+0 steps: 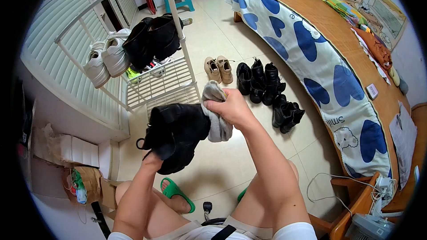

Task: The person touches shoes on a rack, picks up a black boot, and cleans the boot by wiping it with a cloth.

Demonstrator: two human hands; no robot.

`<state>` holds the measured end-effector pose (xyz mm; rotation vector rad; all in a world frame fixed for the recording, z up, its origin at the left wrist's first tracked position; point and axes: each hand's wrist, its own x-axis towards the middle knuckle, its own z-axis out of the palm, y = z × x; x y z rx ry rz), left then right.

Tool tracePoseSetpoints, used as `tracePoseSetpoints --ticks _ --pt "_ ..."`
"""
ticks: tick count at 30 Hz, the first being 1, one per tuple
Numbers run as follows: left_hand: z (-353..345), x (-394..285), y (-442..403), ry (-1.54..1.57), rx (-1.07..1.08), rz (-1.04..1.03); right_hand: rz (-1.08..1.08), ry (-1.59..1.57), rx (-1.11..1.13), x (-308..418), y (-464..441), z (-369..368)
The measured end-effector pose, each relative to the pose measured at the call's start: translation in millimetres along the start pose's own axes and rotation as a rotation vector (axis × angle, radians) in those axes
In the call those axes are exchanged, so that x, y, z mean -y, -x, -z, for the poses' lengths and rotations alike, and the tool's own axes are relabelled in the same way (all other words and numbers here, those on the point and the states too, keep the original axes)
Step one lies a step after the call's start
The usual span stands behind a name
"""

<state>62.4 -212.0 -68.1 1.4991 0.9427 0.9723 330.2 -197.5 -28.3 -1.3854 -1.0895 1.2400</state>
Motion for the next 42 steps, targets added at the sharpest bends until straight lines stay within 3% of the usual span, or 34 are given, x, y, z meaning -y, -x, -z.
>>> tracePoseSetpoints --ticks 3,5,6,7,9,11,12,13,15,17,18,19,20,22,24,25,27,29,31,34,37,39,42 --pt "6 5 -3 0.173 -0.018 -0.035 -0.008 -0.218 0.045 9 6 7" --pt "15 1 -9 0.016 -0.01 -0.118 -0.004 -0.241 0.07 15 11 15" --pt "22 -8 -12 -0.236 0.012 -0.01 -0.022 -0.274 0.07 15 12 18" --pt "26 -6 -13 -0.234 0.012 -0.013 -0.041 -0.307 0.07 15 15 20" --pt "29 -1 -14 -0.253 -0.017 -0.124 -0.046 -0.244 0.087 16 20 22" --pt "29 -4 -13 -0.182 -0.016 -0.033 0.091 -0.099 0.257 12 24 20" --pt "28 -13 -13 -0.323 0.015 -0.141 0.114 0.033 0.292 19 29 17" --pt "28 -18 -13 -0.463 0.047 -0.25 0.261 0.145 0.32 18 28 13" --pt "31 -15 -13 -0.449 0.067 -0.24 0.505 0.293 0.336 14 31 1" --pt "35 -4 -17 -0.458 -0.001 -0.181 0.383 0.282 0.335 24 41 -13" --pt "44 13 -24 -0.612 0.013 -0.355 0.319 0.328 0.279 26 42 -17" --pt "44 18 -27 -0.614 0.014 -0.356 0.255 0.374 0.222 27 42 -21" --pt "44 21 -28 -0.498 0.02 -0.302 0.409 0.367 0.138 13 38 -25" --pt "35 15 -25 -0.386 0.031 -0.25 0.443 0.344 0.071 3 35 -30" --pt "13 4 -14 -0.354 -0.263 -0.053 0.51 0.354 -0.043 0 34 -35" --pt "11 13 -19 -0.161 -0.249 0.107 0.511 0.354 -0.043 -1 35 -37" --pt "-5 37 -24 -0.21 -0.391 -0.05 0.584 0.466 -0.154 -4 36 -42" --pt "-23 45 -15 -0.149 -0.339 0.014 0.635 0.485 -0.201 -14 33 -48" --pt "-45 45 -2 -0.218 -0.26 0.23 0.869 0.628 -0.333 -22 29 -51" --pt "-60 22 0 0.567 -0.087 0.418 0.969 0.752 -0.311 -25 32 -54" --pt "-56 21 -2 0.799 0.045 0.395 1.093 0.808 -0.286 -24 31 -61" --pt "-54 16 -3 0.805 0.026 0.347 1.178 0.853 -0.299 -24 29 -64" --pt "-52 -26 -8 1.062 -0.139 0.342 1.269 0.858 -0.281 -20 29 -67"
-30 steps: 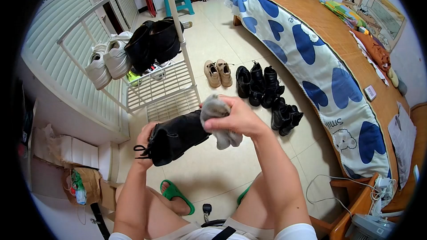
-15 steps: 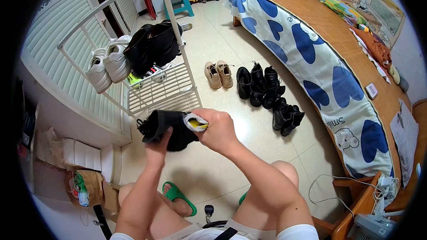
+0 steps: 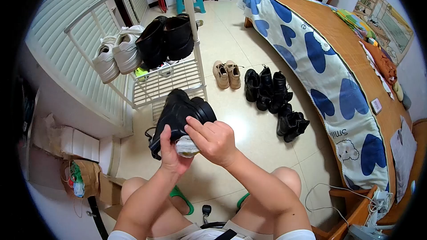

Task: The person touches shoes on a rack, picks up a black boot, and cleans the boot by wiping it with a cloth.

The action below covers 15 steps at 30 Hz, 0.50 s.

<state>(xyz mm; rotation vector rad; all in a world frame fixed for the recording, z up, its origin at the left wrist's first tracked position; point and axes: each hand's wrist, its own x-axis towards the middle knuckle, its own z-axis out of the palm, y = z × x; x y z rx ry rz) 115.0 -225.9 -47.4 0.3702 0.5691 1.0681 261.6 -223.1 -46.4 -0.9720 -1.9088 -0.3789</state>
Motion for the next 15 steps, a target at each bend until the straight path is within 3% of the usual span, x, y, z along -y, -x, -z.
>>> tracePoseSetpoints --ticks 6,9,12,13,15 --pt "11 -5 -9 -0.095 -0.111 -0.109 0.01 -0.041 0.059 2 4 -8" --pt "17 -9 -18 -0.137 -0.178 -0.238 -0.084 -0.272 0.094 0 9 -9" --pt "25 -15 -21 -0.106 -0.172 -0.287 -0.423 -0.529 0.069 -4 2 7" --pt "26 -16 -21 -0.105 -0.162 -0.313 -0.808 -0.749 0.1 -4 2 12" --pt "26 -15 -20 -0.069 -0.144 -0.327 -1.084 -0.777 0.092 -14 -5 20"
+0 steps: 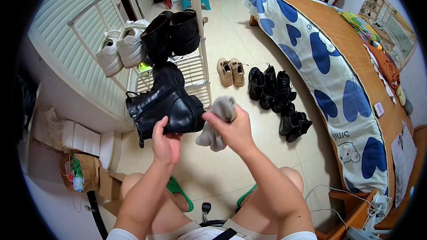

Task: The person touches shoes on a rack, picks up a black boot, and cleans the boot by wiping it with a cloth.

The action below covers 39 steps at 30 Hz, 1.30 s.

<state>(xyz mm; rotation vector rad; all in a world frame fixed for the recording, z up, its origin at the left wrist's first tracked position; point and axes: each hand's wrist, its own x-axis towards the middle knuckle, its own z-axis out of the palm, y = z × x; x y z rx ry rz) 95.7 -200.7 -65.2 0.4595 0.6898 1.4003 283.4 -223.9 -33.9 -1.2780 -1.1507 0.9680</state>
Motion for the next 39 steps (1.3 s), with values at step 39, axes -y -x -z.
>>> tracePoseSetpoints --ticks 39 --pt "10 6 28 -0.03 -0.082 0.215 -0.129 0.214 -0.084 -54 -26 -8"
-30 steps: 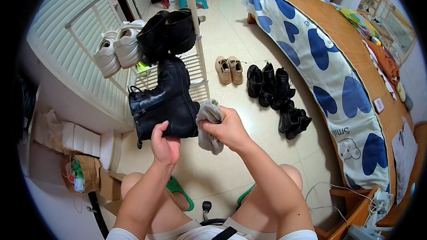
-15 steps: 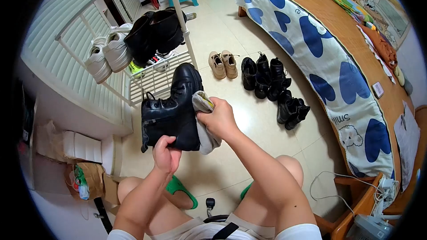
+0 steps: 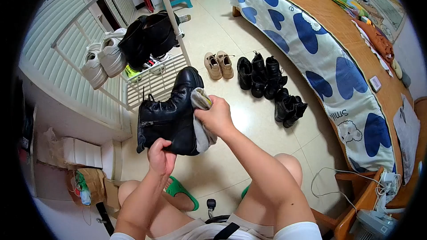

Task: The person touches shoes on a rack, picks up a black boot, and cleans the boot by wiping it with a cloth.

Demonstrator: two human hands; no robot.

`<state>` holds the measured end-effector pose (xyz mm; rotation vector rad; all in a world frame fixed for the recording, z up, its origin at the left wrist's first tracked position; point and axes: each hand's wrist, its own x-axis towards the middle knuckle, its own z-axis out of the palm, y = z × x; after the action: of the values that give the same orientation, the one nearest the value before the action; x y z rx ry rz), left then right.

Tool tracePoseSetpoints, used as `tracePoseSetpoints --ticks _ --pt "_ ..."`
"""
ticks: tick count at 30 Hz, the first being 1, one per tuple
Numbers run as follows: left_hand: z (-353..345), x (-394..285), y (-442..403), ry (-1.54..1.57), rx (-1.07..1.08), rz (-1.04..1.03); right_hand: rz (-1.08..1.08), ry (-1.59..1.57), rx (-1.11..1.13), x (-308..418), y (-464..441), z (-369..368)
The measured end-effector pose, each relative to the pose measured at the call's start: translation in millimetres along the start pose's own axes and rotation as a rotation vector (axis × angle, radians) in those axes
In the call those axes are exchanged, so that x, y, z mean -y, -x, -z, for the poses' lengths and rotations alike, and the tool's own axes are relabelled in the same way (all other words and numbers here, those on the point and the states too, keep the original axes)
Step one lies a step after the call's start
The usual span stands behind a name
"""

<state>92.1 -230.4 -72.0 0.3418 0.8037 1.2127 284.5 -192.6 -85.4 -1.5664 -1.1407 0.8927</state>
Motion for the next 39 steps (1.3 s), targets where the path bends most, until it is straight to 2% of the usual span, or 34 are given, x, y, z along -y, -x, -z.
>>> tracePoseSetpoints --ticks 2,5,9,11,14,18,20,23,27,32,36,38,39 --pt "11 2 -8 0.066 0.066 -0.039 0.013 -0.024 -0.015 -1 -1 -1" --pt "13 -3 -9 0.093 0.037 -0.083 -0.072 -0.037 0.213 -1 12 -1" --pt "23 -3 -18 0.07 0.047 -0.115 -0.145 0.109 0.415 13 42 0" --pt "27 -2 -19 0.07 0.053 -0.073 -0.158 0.067 0.385 6 38 -3" --pt "17 -5 -12 0.038 0.108 -0.033 -0.056 0.023 0.14 -5 16 -6" --pt "19 -10 -10 0.032 0.139 0.062 -0.049 -0.163 -0.002 -3 -14 4" --pt "19 -15 -9 0.048 0.182 0.11 -0.096 -0.363 -0.019 8 -17 18" --pt "18 -16 -8 0.072 0.153 0.121 -0.168 -0.546 0.095 22 -14 43" --pt "17 -18 -10 0.098 0.213 0.163 -0.264 -0.544 0.186 27 -4 54" --pt "15 -18 -8 0.076 0.211 0.137 -0.184 -0.336 0.374 8 17 27" --pt "34 -9 -10 0.039 0.192 0.099 -0.173 -0.224 0.285 -1 19 11" --pt "31 -9 -5 0.055 0.17 0.144 -0.05 -0.062 0.052 -12 0 14" --pt "31 -8 -3 0.054 0.175 0.148 -0.029 -0.171 -0.017 -6 -8 20"
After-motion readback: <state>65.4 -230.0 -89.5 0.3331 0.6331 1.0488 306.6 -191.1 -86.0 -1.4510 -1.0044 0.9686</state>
